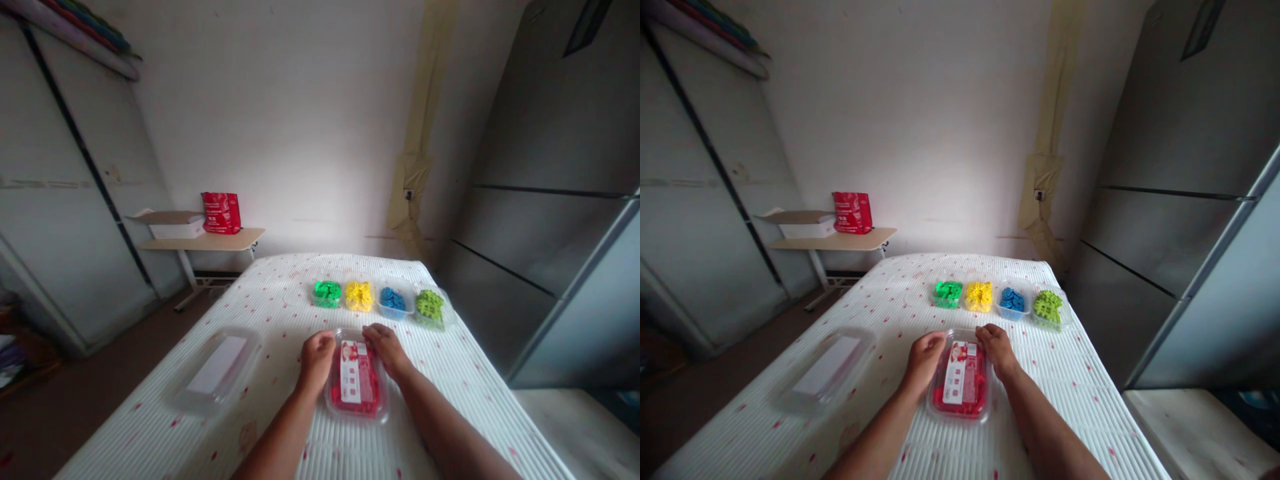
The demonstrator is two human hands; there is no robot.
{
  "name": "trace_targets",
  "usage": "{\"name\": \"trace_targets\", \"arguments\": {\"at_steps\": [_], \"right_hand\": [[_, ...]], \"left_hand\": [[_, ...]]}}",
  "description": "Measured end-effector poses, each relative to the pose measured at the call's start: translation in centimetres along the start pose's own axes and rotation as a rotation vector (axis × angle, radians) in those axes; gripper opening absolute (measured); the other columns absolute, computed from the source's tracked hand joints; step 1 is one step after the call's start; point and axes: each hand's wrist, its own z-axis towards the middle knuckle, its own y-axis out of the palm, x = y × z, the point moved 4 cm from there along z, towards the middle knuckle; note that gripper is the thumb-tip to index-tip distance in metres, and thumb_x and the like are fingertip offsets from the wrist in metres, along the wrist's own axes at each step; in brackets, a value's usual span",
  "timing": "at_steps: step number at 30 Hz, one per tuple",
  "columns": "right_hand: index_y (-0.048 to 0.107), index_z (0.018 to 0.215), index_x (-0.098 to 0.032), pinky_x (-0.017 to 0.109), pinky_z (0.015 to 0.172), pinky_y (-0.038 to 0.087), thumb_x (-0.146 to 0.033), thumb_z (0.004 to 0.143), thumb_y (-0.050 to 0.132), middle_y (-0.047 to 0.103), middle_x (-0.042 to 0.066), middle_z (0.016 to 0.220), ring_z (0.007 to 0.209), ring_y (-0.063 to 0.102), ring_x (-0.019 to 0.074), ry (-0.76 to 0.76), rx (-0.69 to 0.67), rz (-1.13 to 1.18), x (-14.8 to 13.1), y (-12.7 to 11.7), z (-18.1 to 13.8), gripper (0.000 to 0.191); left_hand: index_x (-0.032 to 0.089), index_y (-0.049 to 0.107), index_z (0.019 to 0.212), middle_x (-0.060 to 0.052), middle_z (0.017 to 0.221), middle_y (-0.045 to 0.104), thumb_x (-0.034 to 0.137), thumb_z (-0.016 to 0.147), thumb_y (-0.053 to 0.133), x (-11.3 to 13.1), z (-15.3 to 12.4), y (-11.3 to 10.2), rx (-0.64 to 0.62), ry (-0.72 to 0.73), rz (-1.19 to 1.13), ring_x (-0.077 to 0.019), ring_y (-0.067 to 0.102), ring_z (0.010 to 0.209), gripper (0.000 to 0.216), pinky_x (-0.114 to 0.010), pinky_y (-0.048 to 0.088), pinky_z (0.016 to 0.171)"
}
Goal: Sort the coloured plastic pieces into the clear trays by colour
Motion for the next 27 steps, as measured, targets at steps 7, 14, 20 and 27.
{"name": "trace_targets", "arguments": {"at_steps": [7, 14, 20, 27], "right_hand": [[0.052, 0.057, -0.016, 0.021, 0.043, 0.027, -0.050, 0.064, 0.061, 0.046, -0.005, 0.049, 0.044, 0.036, 0.0061, -0.017, 0.059, -0.098, -0.8, -0.6, -0.3, 0.036], [0.056, 0.077, -0.017, 0.019, 0.034, 0.032, -0.015, 0.062, 0.064, 0.051, -0.008, 0.055, 0.035, 0.042, 0.0053, 0.061, 0.027, -0.273, -1.6, -2.1, -1.7, 0.017], [0.061, 0.078, -0.015, 0.019, 0.036, 0.035, -0.007, 0.061, 0.061, 0.053, -0.008, 0.050, 0.035, 0.044, 0.0058, 0.056, 0.094, -0.327, -3.1, -6.5, -3.1, 0.019], [0.064, 0.079, -0.012, 0.019, 0.036, 0.027, -0.010, 0.060, 0.060, 0.048, -0.008, 0.039, 0.034, 0.037, 0.0050, 0.037, 0.228, -0.402, -5.7, -17.7, -5.4, 0.020]], "left_hand": [[0.012, 0.068, 0.082, -0.011, 0.086, 0.072, 0.042, 0.062, 0.065, -0.4, 0.0, -0.5, -0.052, 0.003, -0.029, -0.0235, 0.066, 0.084, 0.036, -0.031, 0.050, 0.078], [0.014, 0.068, 0.090, -0.010, 0.096, 0.071, 0.055, 0.064, 0.064, -0.5, -0.4, -0.6, -0.144, -0.033, 0.029, -0.0258, 0.064, 0.093, 0.048, -0.030, 0.051, 0.076], [0.015, 0.068, 0.093, -0.003, 0.068, 0.065, 0.062, 0.066, 0.058, 0.1, -1.4, 0.0, -0.214, 0.032, 0.095, -0.0189, 0.060, 0.063, 0.055, -0.026, 0.048, 0.054], [0.013, 0.064, 0.086, 0.003, 0.055, 0.053, 0.060, 0.071, 0.056, -0.5, -1.7, 0.4, -0.251, 0.027, 0.024, -0.0107, 0.046, 0.046, 0.050, -0.022, 0.040, 0.044]]}}
